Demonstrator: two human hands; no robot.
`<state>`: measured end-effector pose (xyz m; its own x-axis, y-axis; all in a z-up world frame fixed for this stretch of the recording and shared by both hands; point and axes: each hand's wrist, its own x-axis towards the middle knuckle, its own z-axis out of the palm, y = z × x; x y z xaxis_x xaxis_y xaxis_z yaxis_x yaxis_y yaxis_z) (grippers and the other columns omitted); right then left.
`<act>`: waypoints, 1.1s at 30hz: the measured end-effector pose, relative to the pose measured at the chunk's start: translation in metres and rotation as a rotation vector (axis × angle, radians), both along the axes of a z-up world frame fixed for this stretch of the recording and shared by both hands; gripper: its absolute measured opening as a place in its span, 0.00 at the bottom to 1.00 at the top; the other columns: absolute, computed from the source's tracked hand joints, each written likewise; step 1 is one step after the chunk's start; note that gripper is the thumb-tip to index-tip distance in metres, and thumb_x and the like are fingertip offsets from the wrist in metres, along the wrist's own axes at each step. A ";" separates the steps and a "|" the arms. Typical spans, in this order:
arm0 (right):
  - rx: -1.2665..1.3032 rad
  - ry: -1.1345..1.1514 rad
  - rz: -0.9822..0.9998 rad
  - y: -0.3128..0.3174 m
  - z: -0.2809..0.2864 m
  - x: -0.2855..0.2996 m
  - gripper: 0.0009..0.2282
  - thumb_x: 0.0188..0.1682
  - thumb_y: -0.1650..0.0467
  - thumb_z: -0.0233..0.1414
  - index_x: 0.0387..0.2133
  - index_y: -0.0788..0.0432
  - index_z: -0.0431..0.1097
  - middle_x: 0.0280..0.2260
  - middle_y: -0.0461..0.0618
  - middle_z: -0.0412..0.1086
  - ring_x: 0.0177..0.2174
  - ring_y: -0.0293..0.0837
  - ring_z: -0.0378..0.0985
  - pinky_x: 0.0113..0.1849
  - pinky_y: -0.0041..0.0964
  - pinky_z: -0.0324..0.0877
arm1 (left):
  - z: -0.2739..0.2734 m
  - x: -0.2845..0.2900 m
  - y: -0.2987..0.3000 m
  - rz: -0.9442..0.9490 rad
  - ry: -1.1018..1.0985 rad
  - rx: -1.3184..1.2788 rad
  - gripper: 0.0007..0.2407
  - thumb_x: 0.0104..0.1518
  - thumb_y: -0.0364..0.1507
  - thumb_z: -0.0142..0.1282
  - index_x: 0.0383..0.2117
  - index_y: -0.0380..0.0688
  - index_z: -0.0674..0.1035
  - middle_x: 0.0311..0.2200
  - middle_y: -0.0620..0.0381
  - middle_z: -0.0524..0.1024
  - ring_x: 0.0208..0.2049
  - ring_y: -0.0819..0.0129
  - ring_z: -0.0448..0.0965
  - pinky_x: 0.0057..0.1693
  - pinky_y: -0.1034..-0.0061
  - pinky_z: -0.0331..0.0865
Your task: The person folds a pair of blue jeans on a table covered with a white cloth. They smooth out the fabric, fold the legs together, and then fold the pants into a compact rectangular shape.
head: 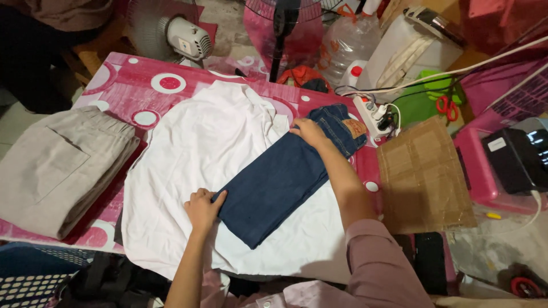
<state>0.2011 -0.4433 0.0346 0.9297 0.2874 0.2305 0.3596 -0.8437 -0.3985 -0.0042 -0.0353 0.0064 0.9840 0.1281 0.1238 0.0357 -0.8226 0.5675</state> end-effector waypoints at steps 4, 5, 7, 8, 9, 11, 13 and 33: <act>-0.092 0.015 -0.029 -0.003 -0.005 -0.002 0.15 0.51 0.61 0.59 0.41 0.59 0.71 0.42 0.61 0.74 0.43 0.64 0.77 0.44 0.54 0.72 | -0.004 -0.001 -0.002 0.020 -0.068 0.116 0.20 0.51 0.51 0.59 0.29 0.48 0.88 0.34 0.59 0.78 0.42 0.59 0.74 0.48 0.60 0.60; -0.092 0.019 -0.031 -0.005 -0.011 -0.002 0.15 0.51 0.61 0.59 0.41 0.59 0.71 0.42 0.61 0.74 0.43 0.64 0.77 0.44 0.54 0.72 | -0.003 0.000 -0.003 0.018 -0.065 0.116 0.20 0.51 0.51 0.59 0.29 0.48 0.88 0.34 0.59 0.78 0.42 0.59 0.74 0.48 0.60 0.60; -0.134 -0.048 -0.081 -0.011 -0.021 -0.002 0.16 0.51 0.59 0.58 0.43 0.59 0.71 0.41 0.63 0.73 0.43 0.65 0.77 0.44 0.54 0.71 | -0.001 -0.001 -0.007 0.042 -0.067 0.177 0.20 0.51 0.51 0.59 0.29 0.49 0.88 0.35 0.59 0.79 0.42 0.59 0.74 0.48 0.60 0.60; -0.135 -0.045 -0.084 -0.019 -0.026 -0.003 0.16 0.51 0.59 0.58 0.43 0.59 0.71 0.41 0.63 0.73 0.43 0.65 0.77 0.44 0.54 0.71 | 0.000 0.000 -0.008 0.038 -0.065 0.176 0.20 0.51 0.51 0.59 0.29 0.49 0.88 0.35 0.59 0.79 0.42 0.59 0.74 0.48 0.60 0.60; 0.015 -0.145 -0.052 -0.026 -0.030 -0.004 0.18 0.51 0.58 0.57 0.44 0.60 0.70 0.42 0.64 0.74 0.44 0.64 0.77 0.45 0.52 0.71 | 0.000 0.000 -0.009 0.051 -0.060 0.187 0.20 0.51 0.51 0.58 0.29 0.49 0.88 0.35 0.59 0.79 0.43 0.59 0.74 0.48 0.60 0.60; 0.165 -0.244 -0.016 -0.042 -0.034 -0.014 0.20 0.51 0.57 0.57 0.44 0.61 0.70 0.43 0.64 0.74 0.45 0.64 0.77 0.46 0.50 0.71 | 0.003 -0.001 -0.011 0.066 -0.055 0.199 0.20 0.52 0.51 0.58 0.29 0.50 0.88 0.36 0.59 0.79 0.43 0.59 0.74 0.48 0.60 0.60; 0.369 0.180 -0.326 -0.062 -0.033 -0.033 0.24 0.51 0.54 0.53 0.51 0.60 0.66 0.40 0.63 0.75 0.43 0.59 0.79 0.45 0.48 0.72 | 0.008 -0.001 -0.013 0.085 -0.016 0.193 0.20 0.53 0.52 0.57 0.29 0.51 0.89 0.36 0.59 0.79 0.43 0.59 0.74 0.49 0.60 0.60; -0.375 0.015 -0.397 -0.035 -0.007 -0.109 0.24 0.52 0.49 0.52 0.35 0.58 0.77 0.35 0.60 0.76 0.40 0.59 0.79 0.40 0.54 0.72 | -0.010 -0.002 -0.009 0.051 -0.051 0.209 0.21 0.56 0.52 0.56 0.34 0.48 0.86 0.39 0.55 0.78 0.46 0.55 0.73 0.51 0.56 0.62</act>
<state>0.0921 -0.4782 0.0277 0.9858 -0.0264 0.1656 -0.0188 -0.9987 -0.0471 -0.0062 -0.0443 -0.0037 0.9688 0.1437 0.2020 0.0557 -0.9202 0.3874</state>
